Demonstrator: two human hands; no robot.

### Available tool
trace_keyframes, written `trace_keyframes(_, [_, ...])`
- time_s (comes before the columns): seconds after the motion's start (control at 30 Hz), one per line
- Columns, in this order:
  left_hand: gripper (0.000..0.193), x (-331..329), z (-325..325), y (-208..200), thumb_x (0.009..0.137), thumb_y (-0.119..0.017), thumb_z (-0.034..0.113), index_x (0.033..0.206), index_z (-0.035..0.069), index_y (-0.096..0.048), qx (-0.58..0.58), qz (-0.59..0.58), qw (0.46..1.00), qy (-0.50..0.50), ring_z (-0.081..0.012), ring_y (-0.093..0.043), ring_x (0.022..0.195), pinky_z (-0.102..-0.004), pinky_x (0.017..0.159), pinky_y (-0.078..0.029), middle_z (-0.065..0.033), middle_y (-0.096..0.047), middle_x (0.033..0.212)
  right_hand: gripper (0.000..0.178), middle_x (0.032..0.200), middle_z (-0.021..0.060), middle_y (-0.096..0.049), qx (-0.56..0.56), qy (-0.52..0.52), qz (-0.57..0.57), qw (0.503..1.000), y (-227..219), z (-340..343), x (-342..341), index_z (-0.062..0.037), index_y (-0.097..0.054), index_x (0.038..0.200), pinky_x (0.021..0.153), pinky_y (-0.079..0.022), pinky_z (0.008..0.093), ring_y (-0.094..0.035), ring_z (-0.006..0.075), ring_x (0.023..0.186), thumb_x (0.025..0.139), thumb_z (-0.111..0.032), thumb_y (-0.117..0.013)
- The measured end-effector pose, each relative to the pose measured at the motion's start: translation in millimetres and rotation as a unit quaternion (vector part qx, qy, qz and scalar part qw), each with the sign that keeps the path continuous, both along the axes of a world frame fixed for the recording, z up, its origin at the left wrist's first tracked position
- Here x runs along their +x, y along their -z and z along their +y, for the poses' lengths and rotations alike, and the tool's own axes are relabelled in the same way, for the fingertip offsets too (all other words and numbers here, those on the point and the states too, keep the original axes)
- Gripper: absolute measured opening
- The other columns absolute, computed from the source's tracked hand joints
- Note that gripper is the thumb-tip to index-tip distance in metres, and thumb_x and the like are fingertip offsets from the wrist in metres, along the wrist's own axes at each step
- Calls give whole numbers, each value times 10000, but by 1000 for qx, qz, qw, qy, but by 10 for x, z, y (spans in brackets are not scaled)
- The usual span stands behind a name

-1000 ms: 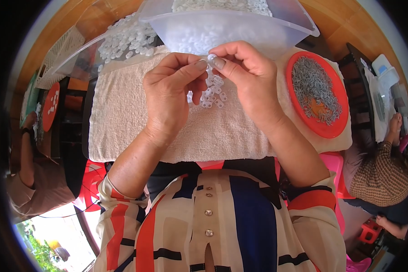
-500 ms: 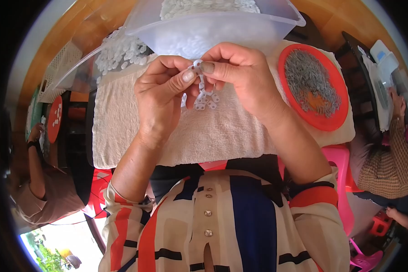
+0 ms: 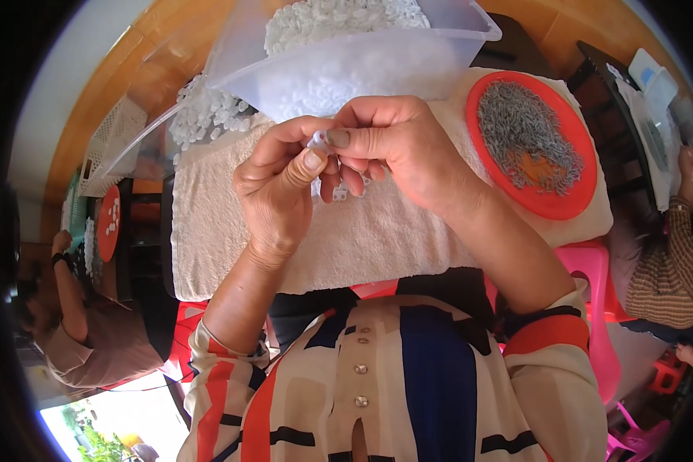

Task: The recorder is manually inserting small metal pins into white circular plastic components at a workstation.

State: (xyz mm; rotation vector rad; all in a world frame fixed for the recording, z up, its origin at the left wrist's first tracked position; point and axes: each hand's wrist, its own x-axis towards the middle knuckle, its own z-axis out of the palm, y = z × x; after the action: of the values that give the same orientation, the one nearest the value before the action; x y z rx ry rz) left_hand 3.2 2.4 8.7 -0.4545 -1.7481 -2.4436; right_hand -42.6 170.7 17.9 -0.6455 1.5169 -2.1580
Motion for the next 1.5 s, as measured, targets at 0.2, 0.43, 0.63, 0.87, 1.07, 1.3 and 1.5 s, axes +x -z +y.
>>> trace_keyframes(0.2, [210,-20,17,39,908,-655,100,1088,-4,-623,13,0,1000,0,-136,-636,650,-207,522,-418,-82,-663,803,222,625,12,-539,-6,-1,-32,999,-1,-9,22,22,-621,864,476,-358,203,-510,110,489,922,-191,-639])
trace_keyframes(0.43, [247,-21,36,71,899,-674,148,1062,-30,-624,21,-26,999,-16,-115,-551,626,-226,484,-433,-69,-625,828,227,608,9,-527,-15,8,-51,999,49,-38,42,10,-609,830,463,-364,209,-511,112,482,921,-195,-643])
trace_keyframes(0.63, [237,-74,-17,143,896,-676,159,1038,-24,-625,32,-39,999,0,-116,-551,623,-227,477,-421,-81,-634,842,228,602,3,-510,-25,6,-38,999,85,-66,50,-4,-607,814,467,-373,213,-502,110,485,918,-202,-650])
trace_keyframes(0.87, [148,-89,26,-45,912,-639,82,1034,-1,-628,54,-49,997,11,-164,-641,629,-214,499,-418,-98,-666,796,243,602,11,-507,-32,20,-34,999,14,-53,-27,-6,-614,832,494,-384,234,-505,127,494,947,-221,-611])
trace_keyframes(1.07, [216,-48,-68,-19,877,-669,55,1070,-29,-623,36,-20,999,2,-163,-590,630,-259,512,-464,-111,-651,866,280,597,21,-502,-47,1,-51,998,18,-73,-6,-7,-614,828,505,-387,254,-527,147,518,968,-247,-577])
trace_keyframes(1.3, [181,-61,-326,-232,849,-661,-25,1024,-63,-629,35,12,986,-164,-155,-595,603,-261,477,-470,-122,-651,818,342,581,20,-458,-9,45,-46,998,-1,3,4,-14,-609,801,521,-387,275,-536,197,531,958,-316,-568])
trace_keyframes(1.5, [223,-623,-1361,-1217,821,-694,12,1033,-39,-650,-132,77,937,-314,-138,-592,620,-248,502,-452,-92,-660,825,359,612,4,-463,-12,40,-41,998,-33,28,-69,-28,-601,825,538,-375,281,-530,182,577,942,-366,-572])
